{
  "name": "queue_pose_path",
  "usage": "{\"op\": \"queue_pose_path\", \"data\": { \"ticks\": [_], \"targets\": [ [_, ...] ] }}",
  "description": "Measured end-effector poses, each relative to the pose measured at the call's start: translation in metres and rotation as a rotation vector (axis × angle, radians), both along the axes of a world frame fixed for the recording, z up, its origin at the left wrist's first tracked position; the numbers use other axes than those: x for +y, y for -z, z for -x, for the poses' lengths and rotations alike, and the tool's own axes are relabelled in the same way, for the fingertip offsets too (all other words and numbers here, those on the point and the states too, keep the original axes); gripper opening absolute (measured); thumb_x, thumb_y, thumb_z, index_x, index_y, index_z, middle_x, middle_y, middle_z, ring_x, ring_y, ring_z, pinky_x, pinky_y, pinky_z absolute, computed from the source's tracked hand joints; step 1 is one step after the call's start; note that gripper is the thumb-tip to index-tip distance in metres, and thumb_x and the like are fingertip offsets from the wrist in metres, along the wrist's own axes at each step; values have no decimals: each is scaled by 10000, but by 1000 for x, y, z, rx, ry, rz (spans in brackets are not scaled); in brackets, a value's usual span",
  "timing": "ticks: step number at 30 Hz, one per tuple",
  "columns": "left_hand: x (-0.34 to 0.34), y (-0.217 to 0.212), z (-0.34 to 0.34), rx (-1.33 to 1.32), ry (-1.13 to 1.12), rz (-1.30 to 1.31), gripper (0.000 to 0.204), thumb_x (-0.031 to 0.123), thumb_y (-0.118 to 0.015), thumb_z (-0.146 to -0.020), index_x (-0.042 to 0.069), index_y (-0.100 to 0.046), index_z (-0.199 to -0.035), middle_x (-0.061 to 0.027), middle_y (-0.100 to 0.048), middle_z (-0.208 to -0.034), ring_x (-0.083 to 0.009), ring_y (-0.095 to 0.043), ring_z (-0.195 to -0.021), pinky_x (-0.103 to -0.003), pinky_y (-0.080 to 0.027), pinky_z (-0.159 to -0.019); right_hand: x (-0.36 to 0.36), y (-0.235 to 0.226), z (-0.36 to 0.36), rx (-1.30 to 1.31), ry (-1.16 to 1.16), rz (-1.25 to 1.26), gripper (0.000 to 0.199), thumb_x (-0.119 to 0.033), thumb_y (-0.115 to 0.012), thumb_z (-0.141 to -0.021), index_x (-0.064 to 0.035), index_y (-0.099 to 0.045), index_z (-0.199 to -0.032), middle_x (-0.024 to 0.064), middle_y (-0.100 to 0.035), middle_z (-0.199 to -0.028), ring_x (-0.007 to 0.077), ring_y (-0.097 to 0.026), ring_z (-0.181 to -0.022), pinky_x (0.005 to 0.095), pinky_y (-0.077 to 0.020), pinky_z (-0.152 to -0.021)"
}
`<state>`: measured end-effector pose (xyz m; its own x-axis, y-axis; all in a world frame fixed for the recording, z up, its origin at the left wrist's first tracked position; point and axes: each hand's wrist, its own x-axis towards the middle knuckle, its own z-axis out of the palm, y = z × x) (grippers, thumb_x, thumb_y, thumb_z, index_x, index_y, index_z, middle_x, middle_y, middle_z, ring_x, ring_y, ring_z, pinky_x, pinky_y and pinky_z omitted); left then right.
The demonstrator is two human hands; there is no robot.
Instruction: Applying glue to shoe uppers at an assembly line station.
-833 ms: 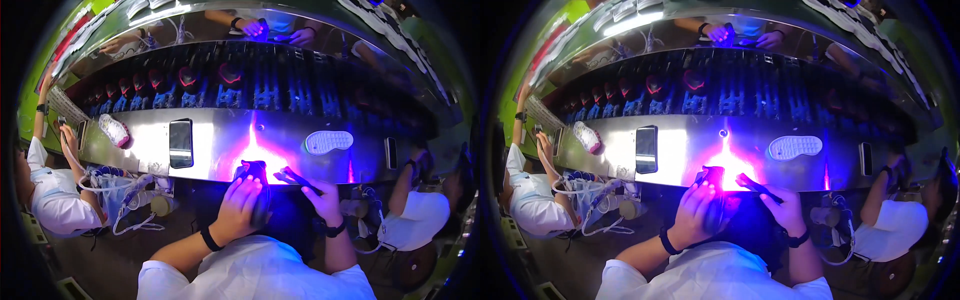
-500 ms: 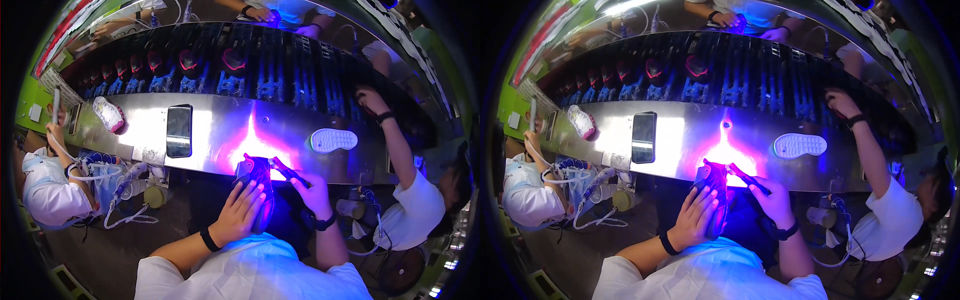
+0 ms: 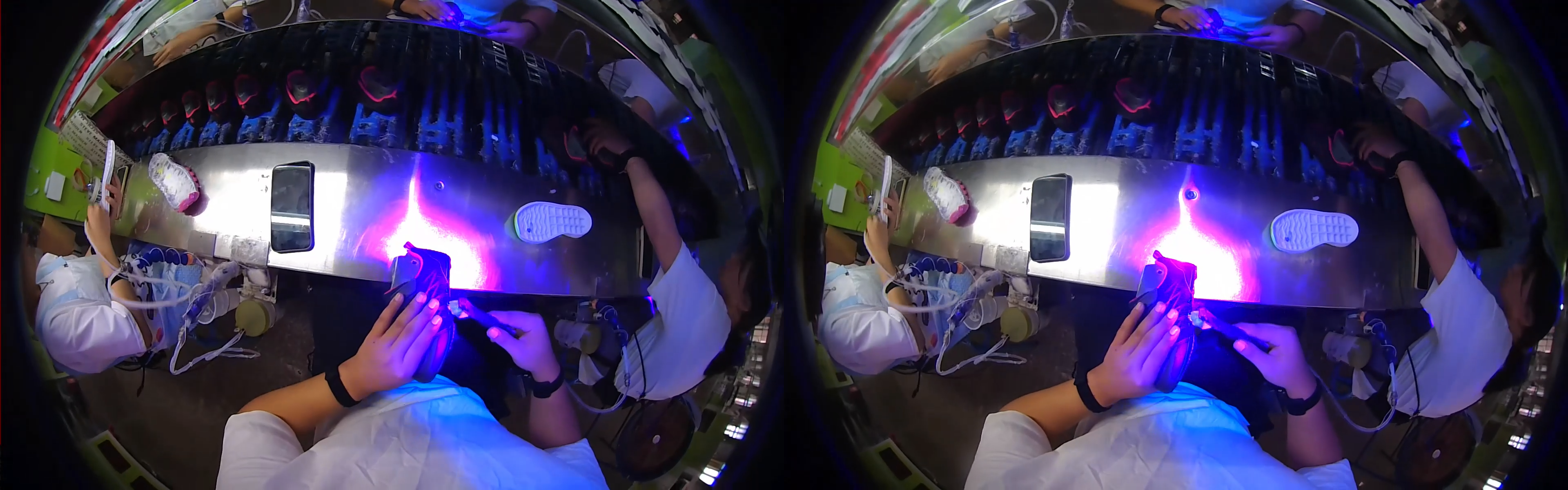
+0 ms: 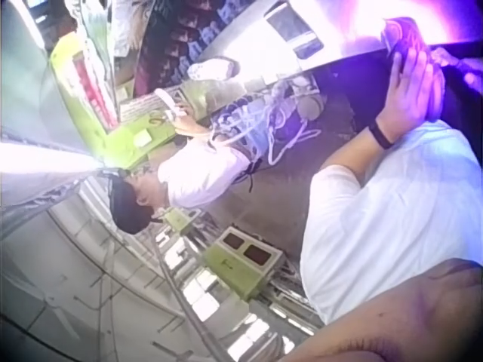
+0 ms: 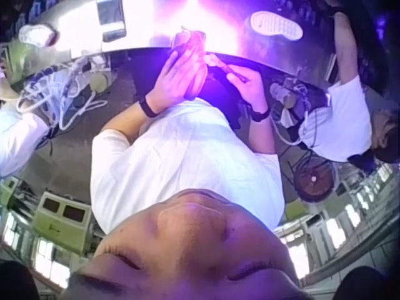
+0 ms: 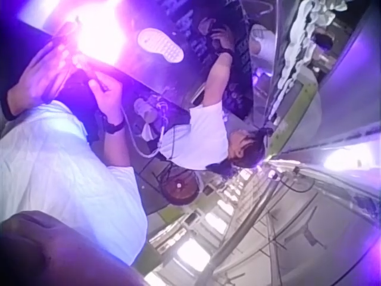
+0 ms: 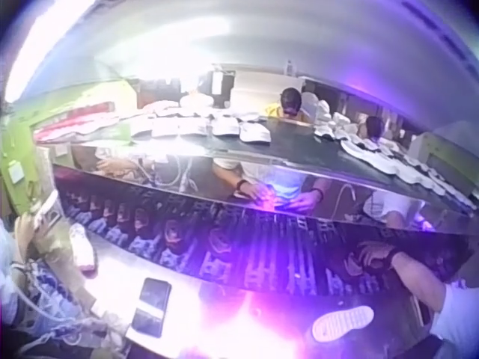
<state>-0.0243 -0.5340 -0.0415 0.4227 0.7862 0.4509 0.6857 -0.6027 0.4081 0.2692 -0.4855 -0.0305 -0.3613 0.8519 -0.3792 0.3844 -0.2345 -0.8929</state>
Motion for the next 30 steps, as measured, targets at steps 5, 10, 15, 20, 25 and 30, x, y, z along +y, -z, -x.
{"op": "queue_pose_path", "data": {
  "ticks": [5, 10, 15, 20, 25, 30],
  "targets": [
    [3, -4, 0, 24, 24, -26, 463, 107, -701, -876, -53, -592, -1296, -255, -584, -1424, -423, -553, -1361, -611, -378, -1159, 24, 5, 22, -19, 103, -151, 338, -159, -784, -931, 7, -732, -1221, 108, -776, -1041, 152, -703, -944, 314, -545, -855],
    [5, -17, -5, 45, 4, 7, 489, 127, -655, -885, -63, -582, -1330, -248, -565, -1449, -406, -527, -1391, -600, -349, -1181, 0, 17, 6, 23, 150, -225, 349, -151, -800, -917, 10, -732, -1219, 87, -773, -1014, 129, -682, -900, 302, -542, -816],
    [9, -35, -21, 28, -23, 68, 533, 143, -611, -897, -71, -551, -1382, -252, -531, -1483, -399, -490, -1423, -596, -309, -1201, -23, -27, -14, 48, 49, -51, 337, -120, -792, -910, 5, -732, -1217, 27, -724, -923, 79, -619, -806, 265, -501, -726],
    [15, -48, -43, 55, -100, 58, 774, 296, -797, -812, -65, -478, -1418, -252, -561, -1420, -400, -527, -1377, -612, -295, -1196, -30, -39, -25, 41, 71, -137, 317, -118, -785, -915, 7, -735, -1202, 63, -761, -970, 94, -658, -864, 284, -534, -785],
    [16, -59, -64, 85, -124, 64, 819, 314, -815, -794, -40, -457, -1441, -237, -561, -1414, -389, -528, -1378, -612, -288, -1197, -30, -46, -34, 48, 153, -130, 340, -134, -771, -932, 1, -722, -1240, 87, -772, -1038, 110, -678, -909, 291, -541, -833],
    [10, -58, -73, 150, -158, 24, 774, 316, -795, -812, -33, -479, -1427, -233, -576, -1401, -388, -542, -1366, -610, -283, -1197, -17, -44, -33, 85, 140, -106, 345, -139, -762, -942, -2, -716, -1256, 56, -765, -1018, 90, -661, -907, 276, -535, -837]
  ]
}}
